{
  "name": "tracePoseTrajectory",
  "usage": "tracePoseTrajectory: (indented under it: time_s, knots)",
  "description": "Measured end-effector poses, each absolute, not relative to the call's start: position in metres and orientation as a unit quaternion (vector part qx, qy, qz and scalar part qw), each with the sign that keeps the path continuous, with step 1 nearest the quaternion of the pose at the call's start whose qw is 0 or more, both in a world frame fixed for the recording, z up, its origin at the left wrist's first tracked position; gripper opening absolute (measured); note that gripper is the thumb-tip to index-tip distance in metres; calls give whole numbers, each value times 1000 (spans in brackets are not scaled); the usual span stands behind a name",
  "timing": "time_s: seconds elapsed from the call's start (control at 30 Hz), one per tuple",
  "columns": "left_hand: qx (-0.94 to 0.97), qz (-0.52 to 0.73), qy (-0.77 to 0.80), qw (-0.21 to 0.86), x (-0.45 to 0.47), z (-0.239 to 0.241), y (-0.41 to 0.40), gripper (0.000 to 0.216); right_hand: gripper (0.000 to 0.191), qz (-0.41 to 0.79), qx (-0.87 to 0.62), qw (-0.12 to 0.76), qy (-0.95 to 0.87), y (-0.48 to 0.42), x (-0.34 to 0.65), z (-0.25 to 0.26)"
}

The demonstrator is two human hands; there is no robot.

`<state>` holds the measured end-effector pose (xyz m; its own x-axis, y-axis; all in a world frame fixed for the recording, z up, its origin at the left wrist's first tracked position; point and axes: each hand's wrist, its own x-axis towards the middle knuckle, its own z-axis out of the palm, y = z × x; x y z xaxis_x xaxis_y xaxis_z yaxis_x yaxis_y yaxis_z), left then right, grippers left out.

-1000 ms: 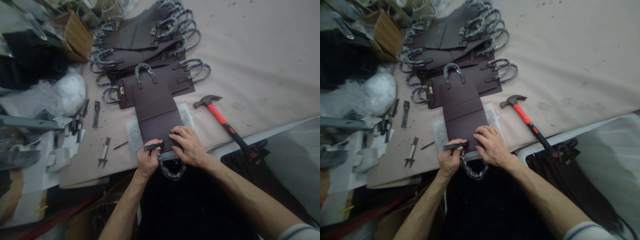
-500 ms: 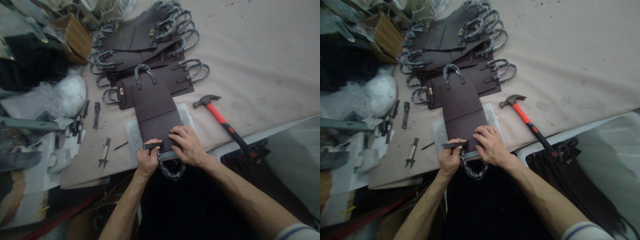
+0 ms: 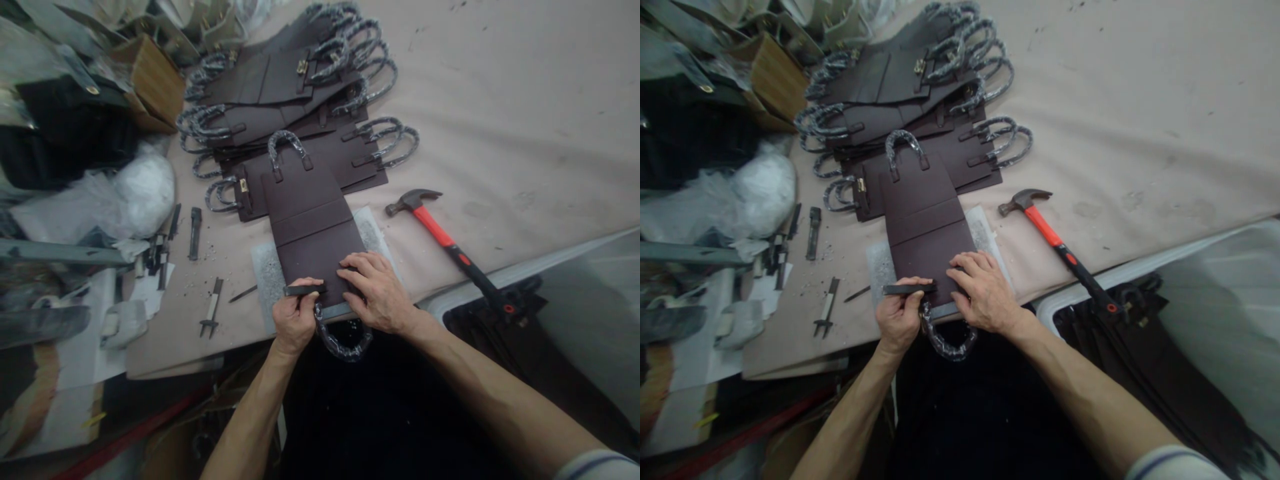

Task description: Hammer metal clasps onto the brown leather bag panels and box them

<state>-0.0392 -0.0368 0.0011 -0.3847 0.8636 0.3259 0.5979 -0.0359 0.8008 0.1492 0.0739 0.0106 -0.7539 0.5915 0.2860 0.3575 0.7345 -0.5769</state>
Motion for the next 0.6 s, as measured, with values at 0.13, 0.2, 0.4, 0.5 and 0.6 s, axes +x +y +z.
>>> tracePoseTrajectory:
  time_s: [0.13, 0.2, 0.4, 0.5, 0.6]
  knots:
    - [542, 482, 674, 137, -39, -1, -38, 12, 39, 251, -262, 230, -903, 74, 149, 11]
    - [550, 475, 675, 127, -39, 0, -38, 12, 39, 250, -262, 229, -904, 74, 149, 12]
    - [569, 452, 680, 100, -37, 7, -33, 13, 40, 247, -261, 229, -905, 75, 149, 11]
    - [575, 442, 682, 93, -35, 10, -30, 14, 40, 248, -261, 231, -904, 74, 149, 10]
    - [583, 441, 677, 86, -34, 11, -28, 15, 39, 248, -261, 236, -902, 74, 148, 9]
